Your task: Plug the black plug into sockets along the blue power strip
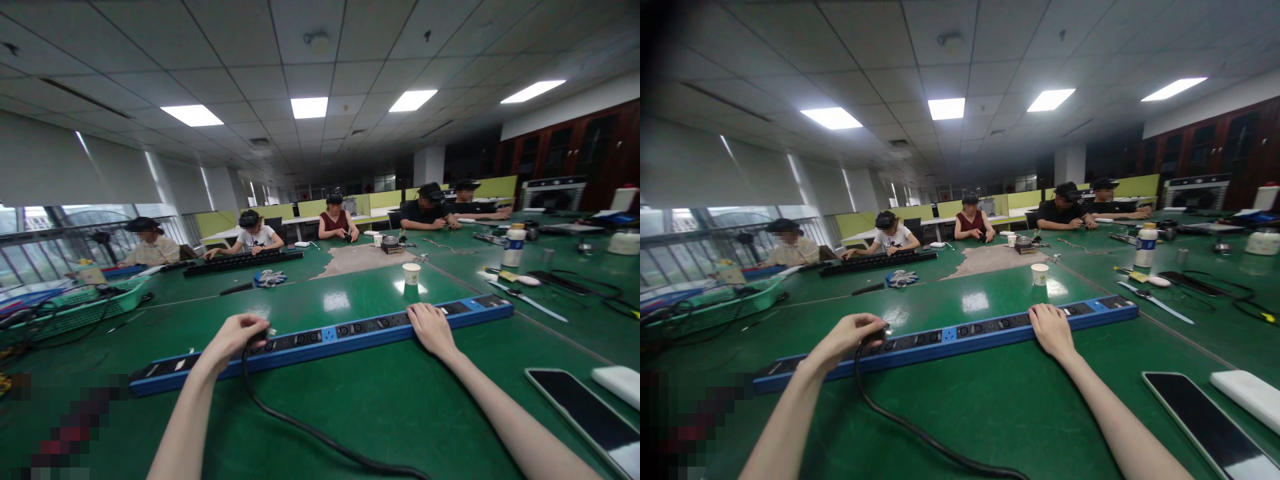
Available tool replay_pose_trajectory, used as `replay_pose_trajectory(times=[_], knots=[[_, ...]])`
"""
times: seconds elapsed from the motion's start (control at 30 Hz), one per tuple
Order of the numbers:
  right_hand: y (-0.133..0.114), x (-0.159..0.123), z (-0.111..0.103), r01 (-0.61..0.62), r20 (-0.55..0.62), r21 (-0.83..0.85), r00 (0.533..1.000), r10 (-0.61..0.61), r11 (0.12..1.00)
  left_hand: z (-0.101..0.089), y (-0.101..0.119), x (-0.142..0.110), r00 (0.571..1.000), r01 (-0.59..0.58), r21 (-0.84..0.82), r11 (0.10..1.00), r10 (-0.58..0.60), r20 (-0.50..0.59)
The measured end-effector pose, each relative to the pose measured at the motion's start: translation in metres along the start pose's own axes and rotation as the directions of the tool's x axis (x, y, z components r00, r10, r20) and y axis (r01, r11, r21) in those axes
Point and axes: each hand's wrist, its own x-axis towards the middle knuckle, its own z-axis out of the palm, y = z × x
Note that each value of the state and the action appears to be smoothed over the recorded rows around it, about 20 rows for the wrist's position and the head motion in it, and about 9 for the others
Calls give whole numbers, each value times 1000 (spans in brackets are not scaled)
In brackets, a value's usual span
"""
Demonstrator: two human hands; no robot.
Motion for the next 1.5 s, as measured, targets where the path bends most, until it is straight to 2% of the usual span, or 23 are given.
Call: replay_pose_trajectory(times=[0.07, 0.17, 0.27, 0.43, 0.67, 0.77, 0.93, 1.03, 1.2, 1.37, 1.43, 1.5], knots=[[0, 0, 0, -2, 1, 2, 1000, 2, 1000, 9, -6, 3, 997, -30, 85, 996, 23, 74], [0, 0, -2, -2, 2, -2, 1000, 2, 1000, 26, -10, 11, 994, -90, 318, 944, 104, -28], [0, -1, -4, 3, 11, -8, 1000, -3, 1000, 41, -14, 17, 987, -63, 566, 822, 137, -88], [-1, -1, -7, 7, 22, -4, 1000, -7, 1000, 52, -24, 23, 977, -21, 736, 676, 170, -128], [0, 0, -5, 4, 35, 6, 999, -4, 1000, 59, -31, 24, 956, -6, 818, 575, 244, -164], [1, -1, -2, 7, 25, 1, 1000, -7, 1000, 62, -31, 20, 957, -35, 850, 526, 262, -123], [3, -1, 2, 8, 6, 0, 1000, -8, 1000, 62, -27, 14, 983, -27, 907, 420, 177, -52], [2, -1, 3, 6, -2, 2, 1000, -6, 1000, 60, -24, 12, 991, -36, 921, 387, 134, -18], [2, -2, 2, 13, 9, -5, 1000, -13, 1000, 72, -11, 0, 976, 34, 933, 359, 189, -109], [2, -2, 0, 18, 20, -15, 1000, -18, 1000, 99, 4, -14, 966, 57, 969, 240, 231, -115], [1, -2, 0, 12, 21, -17, 1000, -11, 1000, 100, 7, -14, 964, 60, 972, 226, 240, -115], [1, -2, -1, 9, 20, -17, 1000, -9, 1000, 94, 9, -10, 970, 68, 962, 266, 207, -125]])
